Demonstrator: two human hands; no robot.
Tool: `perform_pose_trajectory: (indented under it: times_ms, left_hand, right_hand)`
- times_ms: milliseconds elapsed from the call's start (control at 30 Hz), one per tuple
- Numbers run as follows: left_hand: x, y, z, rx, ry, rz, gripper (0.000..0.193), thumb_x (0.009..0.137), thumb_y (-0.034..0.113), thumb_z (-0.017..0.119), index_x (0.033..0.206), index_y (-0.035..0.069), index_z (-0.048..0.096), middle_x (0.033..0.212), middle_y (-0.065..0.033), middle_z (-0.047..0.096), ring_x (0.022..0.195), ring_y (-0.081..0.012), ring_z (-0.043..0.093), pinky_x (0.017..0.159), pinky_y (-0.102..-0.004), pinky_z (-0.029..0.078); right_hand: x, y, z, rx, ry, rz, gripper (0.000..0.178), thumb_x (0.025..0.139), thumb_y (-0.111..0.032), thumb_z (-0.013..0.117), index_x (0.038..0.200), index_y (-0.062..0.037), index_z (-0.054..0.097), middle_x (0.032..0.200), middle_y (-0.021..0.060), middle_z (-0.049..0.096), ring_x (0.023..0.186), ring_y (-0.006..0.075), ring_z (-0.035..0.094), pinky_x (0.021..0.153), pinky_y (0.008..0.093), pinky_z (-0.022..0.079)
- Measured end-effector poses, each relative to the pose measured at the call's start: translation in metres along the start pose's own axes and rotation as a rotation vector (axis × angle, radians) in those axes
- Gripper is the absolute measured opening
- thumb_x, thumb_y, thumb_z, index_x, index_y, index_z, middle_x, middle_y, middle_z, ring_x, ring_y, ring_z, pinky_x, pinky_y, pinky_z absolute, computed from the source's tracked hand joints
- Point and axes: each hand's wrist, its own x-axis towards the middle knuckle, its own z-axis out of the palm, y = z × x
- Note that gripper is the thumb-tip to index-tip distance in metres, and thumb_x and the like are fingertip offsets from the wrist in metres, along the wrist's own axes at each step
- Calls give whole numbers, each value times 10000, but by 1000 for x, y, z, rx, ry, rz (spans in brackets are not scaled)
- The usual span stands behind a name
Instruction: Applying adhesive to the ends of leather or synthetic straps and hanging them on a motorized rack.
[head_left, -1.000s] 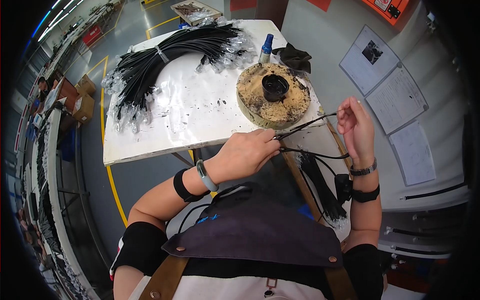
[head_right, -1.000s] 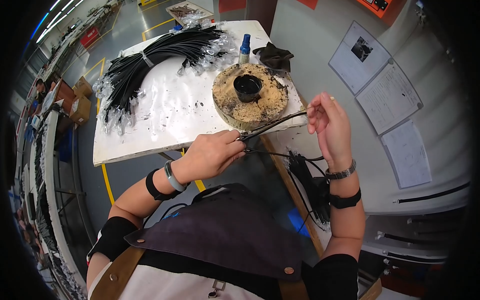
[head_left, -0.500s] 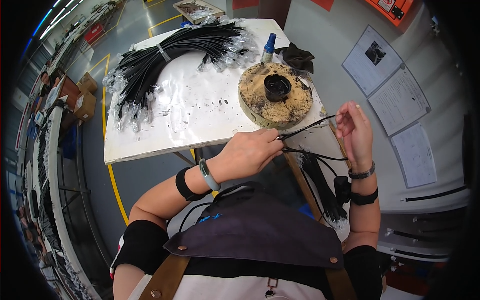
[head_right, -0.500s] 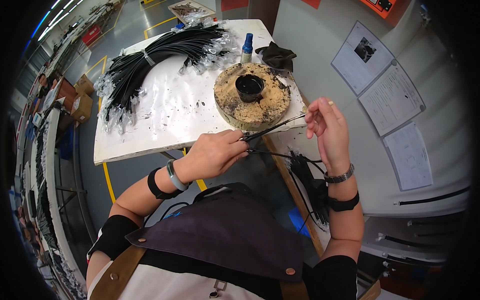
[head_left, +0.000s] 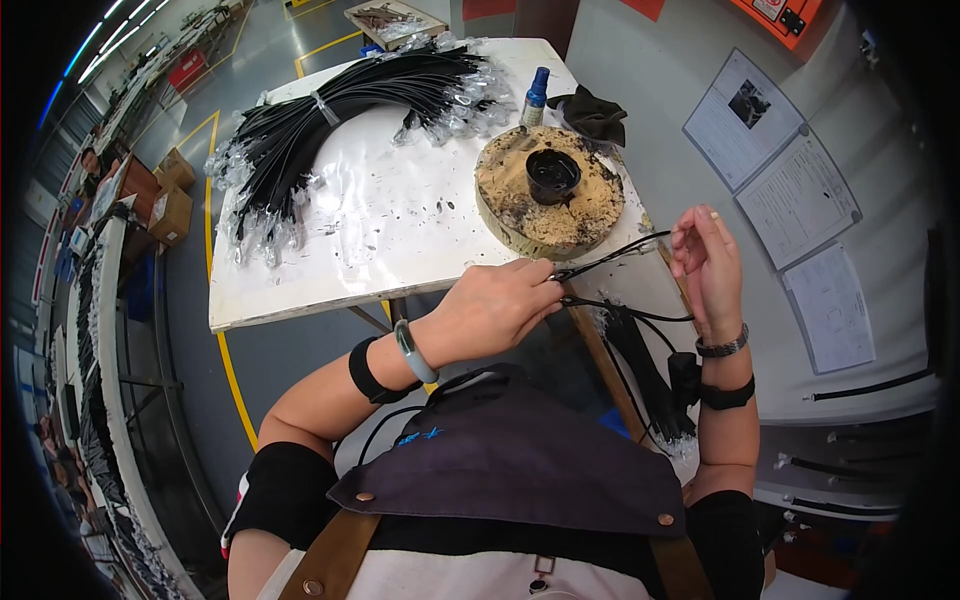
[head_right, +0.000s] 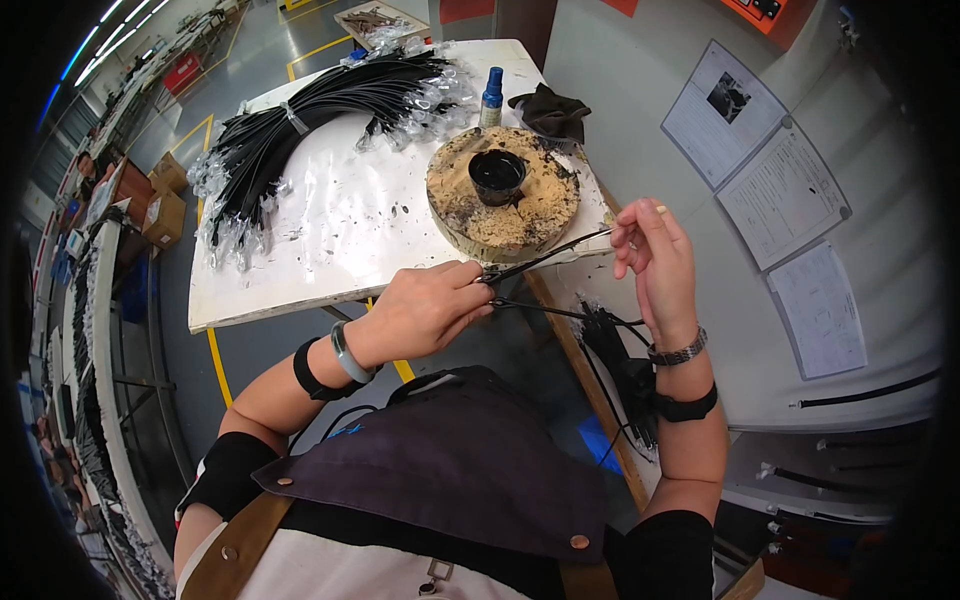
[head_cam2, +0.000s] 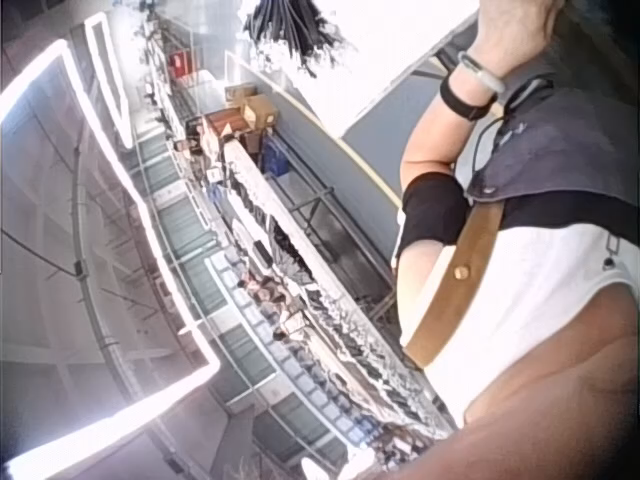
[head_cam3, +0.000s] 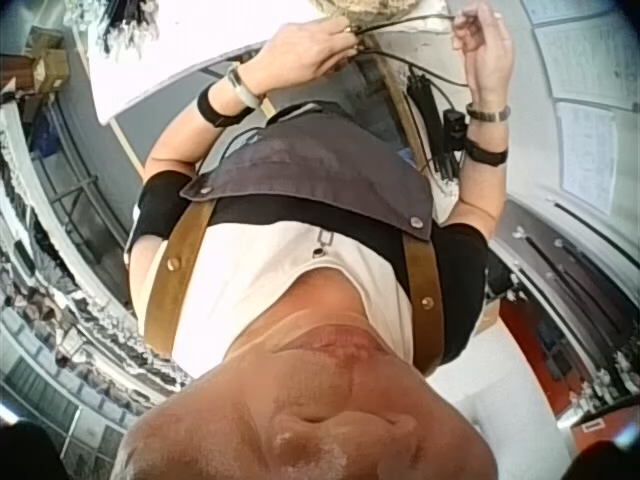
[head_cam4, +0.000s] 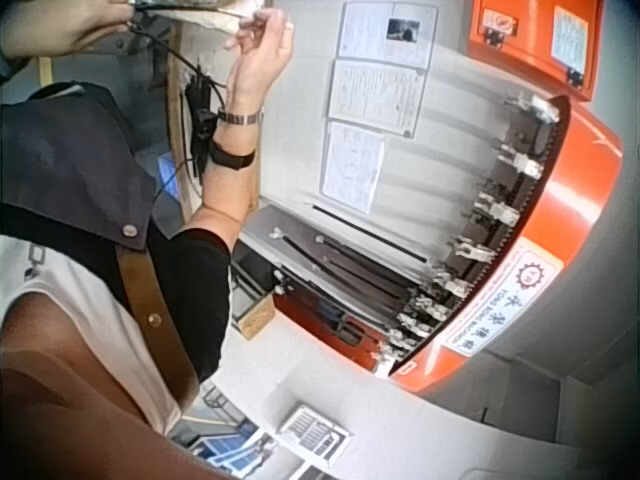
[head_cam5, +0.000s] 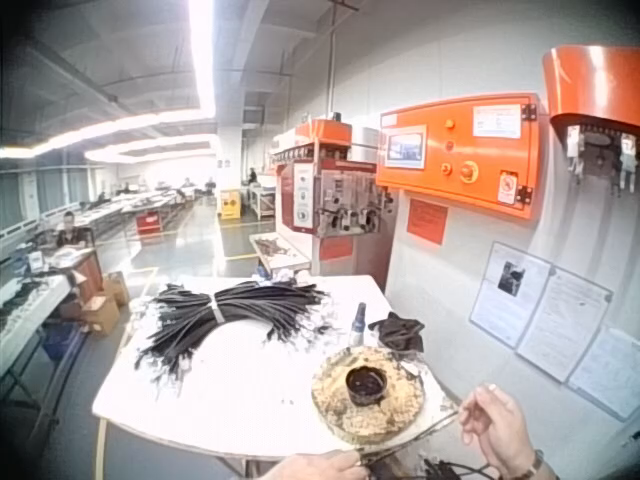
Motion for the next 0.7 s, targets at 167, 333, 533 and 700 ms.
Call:
perform_pose_trajectory:
  times_ms: [167, 333, 533, 700]
  left_hand:
    - [0, 1, -3, 18, -49, -11, 120, 819, 183, 563, 799, 71, 524, 752, -60, 449, 705, -215, 531, 524, -337, 436]
    - [-2, -1, 0, 13, -17, 3, 116, 813, 180, 571, 790, 78, 520, 735, -56, 439, 678, -212, 527, 512, -336, 429]
    - [-5, -2, -2, 31, -41, -22, 119, 814, 175, 568, 779, 75, 516, 738, -58, 442, 689, -217, 534, 517, -340, 436]
    - [-15, -6, 7, 3, -87, -60, 120, 817, 171, 563, 774, 71, 512, 747, -67, 448, 702, -231, 539, 539, -354, 447]
  right_hand:
    - [-1, -2, 0, -10, 6, 0, 254, 937, -260, 430, 836, -50, 529, 709, 27, 521, 592, 63, 468, 473, 188, 417]
    - [1, -3, -5, 67, 6, 9, 247, 937, -260, 432, 848, -49, 526, 718, 23, 521, 597, 67, 466, 475, 197, 407]
    - [20, -12, -7, 30, 50, -80, 284, 950, -272, 396, 869, -34, 529, 747, 31, 535, 635, 75, 489, 506, 198, 418]
    - [54, -8, 15, -230, 45, -244, 331, 955, -289, 385, 886, -10, 550, 765, 45, 550, 662, 78, 508, 529, 198, 447]
